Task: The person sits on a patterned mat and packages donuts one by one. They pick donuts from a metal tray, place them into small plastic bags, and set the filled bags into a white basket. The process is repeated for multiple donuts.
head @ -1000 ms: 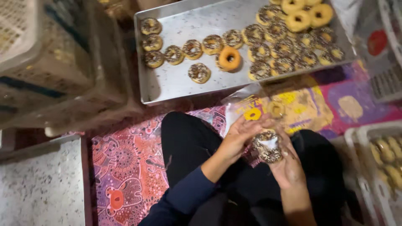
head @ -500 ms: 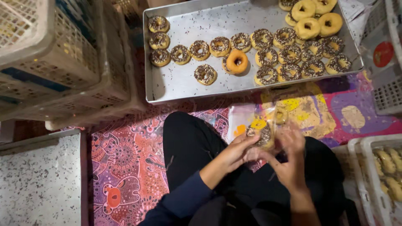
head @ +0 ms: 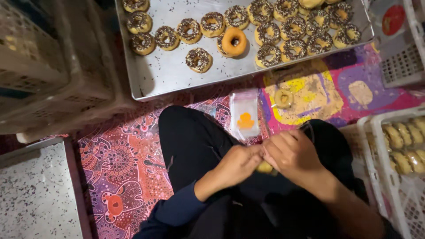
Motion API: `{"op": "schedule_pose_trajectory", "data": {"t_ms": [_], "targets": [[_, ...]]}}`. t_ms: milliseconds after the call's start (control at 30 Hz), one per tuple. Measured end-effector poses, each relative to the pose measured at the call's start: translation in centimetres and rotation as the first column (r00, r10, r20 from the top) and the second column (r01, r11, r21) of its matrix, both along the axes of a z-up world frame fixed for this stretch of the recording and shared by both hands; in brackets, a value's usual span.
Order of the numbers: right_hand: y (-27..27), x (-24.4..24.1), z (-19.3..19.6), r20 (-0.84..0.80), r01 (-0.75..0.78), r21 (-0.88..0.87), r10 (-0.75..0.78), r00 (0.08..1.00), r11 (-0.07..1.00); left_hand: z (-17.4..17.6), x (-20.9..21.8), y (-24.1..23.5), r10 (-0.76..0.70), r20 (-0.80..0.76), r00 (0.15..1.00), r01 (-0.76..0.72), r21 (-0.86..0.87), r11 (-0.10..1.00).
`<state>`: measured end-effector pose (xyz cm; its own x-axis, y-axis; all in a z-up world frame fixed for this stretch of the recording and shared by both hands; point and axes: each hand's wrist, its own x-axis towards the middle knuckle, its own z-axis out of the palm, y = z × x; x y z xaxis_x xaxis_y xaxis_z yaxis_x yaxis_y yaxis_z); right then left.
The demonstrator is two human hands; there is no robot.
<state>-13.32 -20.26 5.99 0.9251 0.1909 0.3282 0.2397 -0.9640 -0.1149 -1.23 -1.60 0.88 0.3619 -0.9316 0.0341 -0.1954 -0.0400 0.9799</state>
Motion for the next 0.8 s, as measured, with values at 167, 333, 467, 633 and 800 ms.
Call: {"op": "schedule_pose_trajectory", "data": {"t_ms": [167, 333, 467, 633, 800], "targets": [[-4.1, 0.1, -1.2, -0.024, 0.282, -0.073, -0.285, 0.958, 0.957, 4.4, 2.6, 1.6, -0.152, 0.108, 0.982, 0.104, 0.357, 0.928], [-1.3, -0.1, -6.0, -0.356, 0.034, 0.517, 0.179, 0.917, 0.855, 2.5, 3.1, 1.0, -0.261, 0.385, 0.885, 0.355, -0.197, 0.914], [6.6, 0.4, -10.5, -0.343, 0.352, 0.935, 0.141, 0.929, -0.047, -1.3, 3.0, 1.1, -0.144, -0.926, 0.349, -0.189, -0.22, 0.957], [11.4, 7.4, -12.7, -0.46, 0.259, 0.668, -0.113, 0.881, -0.698, -4.6, 3.0, 3.9, 0.641, -0.381, 0.667, -0.731, -0.162, 0.663], [11.5, 14.2, -16.6, -0.271, 0.27, 0.963, -0.1, 0.957, -0.025, -8.3, 7.0, 11.8, 0.862, 0.115, 0.494, -0.848, -0.156, 0.507]]}}
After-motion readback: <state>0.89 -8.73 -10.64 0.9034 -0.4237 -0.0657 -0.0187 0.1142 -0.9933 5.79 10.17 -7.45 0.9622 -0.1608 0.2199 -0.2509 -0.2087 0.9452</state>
